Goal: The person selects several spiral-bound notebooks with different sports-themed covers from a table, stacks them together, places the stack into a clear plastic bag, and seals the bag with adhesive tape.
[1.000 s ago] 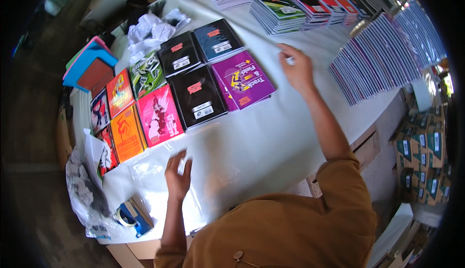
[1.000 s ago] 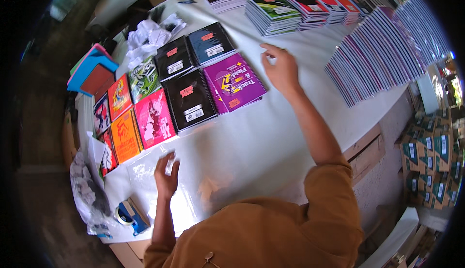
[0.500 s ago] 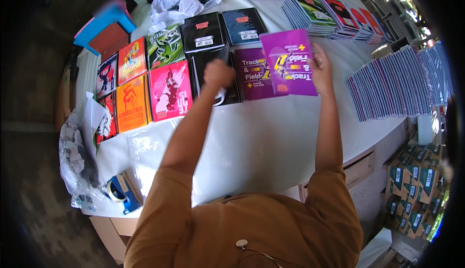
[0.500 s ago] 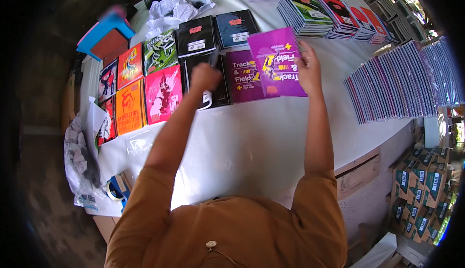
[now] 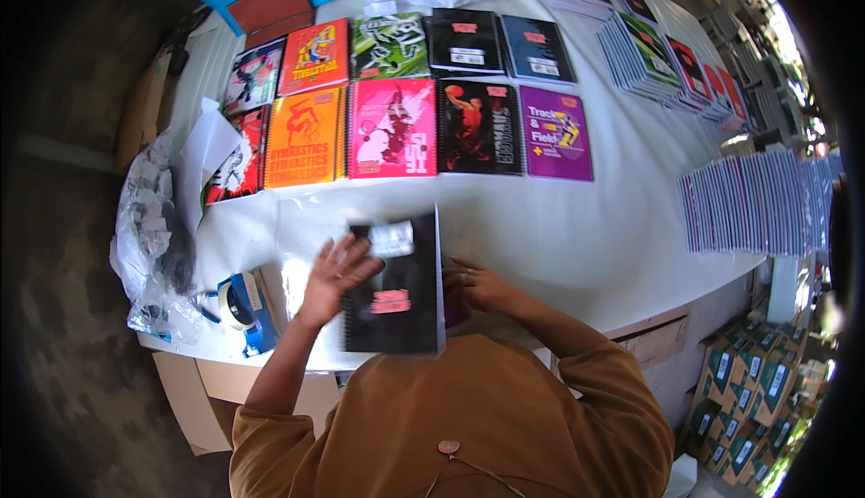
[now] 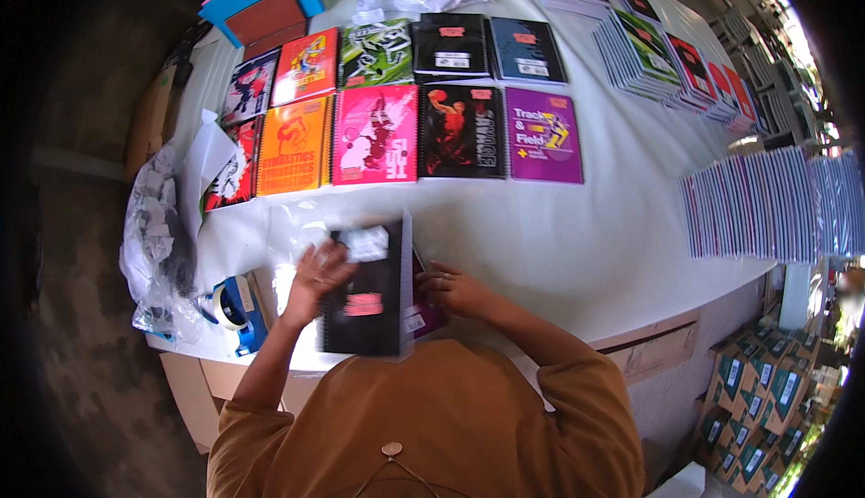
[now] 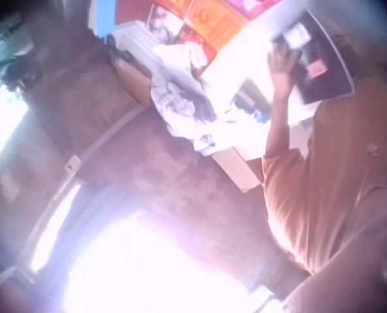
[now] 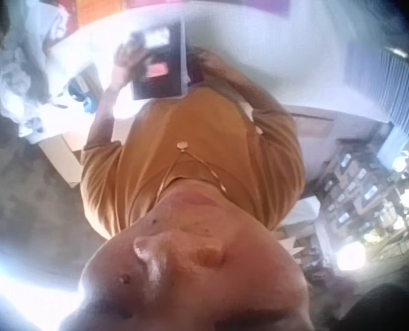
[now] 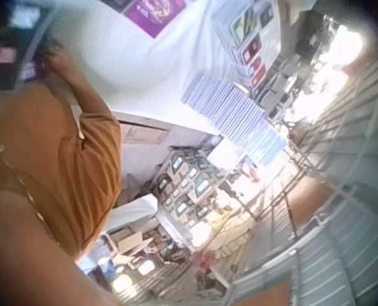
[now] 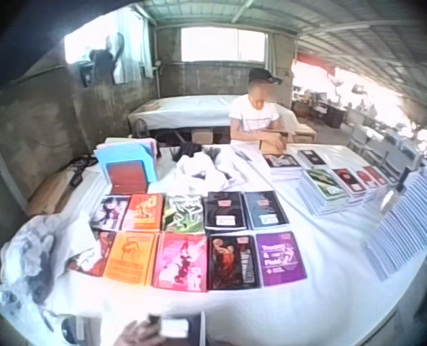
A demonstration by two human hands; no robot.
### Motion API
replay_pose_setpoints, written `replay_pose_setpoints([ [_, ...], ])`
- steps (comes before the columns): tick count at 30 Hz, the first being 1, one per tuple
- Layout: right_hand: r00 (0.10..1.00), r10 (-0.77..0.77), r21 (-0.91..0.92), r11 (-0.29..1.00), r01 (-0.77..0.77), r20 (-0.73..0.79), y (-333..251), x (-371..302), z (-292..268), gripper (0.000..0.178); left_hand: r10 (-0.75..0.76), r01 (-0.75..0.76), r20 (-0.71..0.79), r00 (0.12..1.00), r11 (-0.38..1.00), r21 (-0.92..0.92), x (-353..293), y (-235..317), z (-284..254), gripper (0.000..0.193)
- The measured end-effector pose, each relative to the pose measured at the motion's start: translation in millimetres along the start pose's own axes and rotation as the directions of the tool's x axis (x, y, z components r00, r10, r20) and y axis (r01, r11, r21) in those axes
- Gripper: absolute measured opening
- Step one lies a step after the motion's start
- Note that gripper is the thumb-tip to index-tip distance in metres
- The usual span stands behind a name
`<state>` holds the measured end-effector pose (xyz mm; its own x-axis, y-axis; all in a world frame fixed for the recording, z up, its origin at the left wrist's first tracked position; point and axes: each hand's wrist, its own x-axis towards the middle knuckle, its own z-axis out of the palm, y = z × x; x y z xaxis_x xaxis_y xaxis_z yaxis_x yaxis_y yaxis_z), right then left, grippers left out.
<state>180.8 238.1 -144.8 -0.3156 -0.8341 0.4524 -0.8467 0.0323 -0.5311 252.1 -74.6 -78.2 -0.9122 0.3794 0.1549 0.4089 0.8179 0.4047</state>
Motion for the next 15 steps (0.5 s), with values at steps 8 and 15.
replay_pose_setpoints([
  [8,0.551,0.695,-0.068,0.592,-0.803,-0.461,119.2,146.1,-39.4,0.04,-0.367,0.388,-0.384,0.847,0.921,-0.026,97.1,-78.7,-14.4,0.04],
  [15,0.291,0.899,0.068,0.33,-0.942,-0.328,173.7,209.5,-29.9,0.072,-0.838,0.825,-0.064,0.542,0.516,0.229,191.6,-149.3,-18.8,0.078],
])
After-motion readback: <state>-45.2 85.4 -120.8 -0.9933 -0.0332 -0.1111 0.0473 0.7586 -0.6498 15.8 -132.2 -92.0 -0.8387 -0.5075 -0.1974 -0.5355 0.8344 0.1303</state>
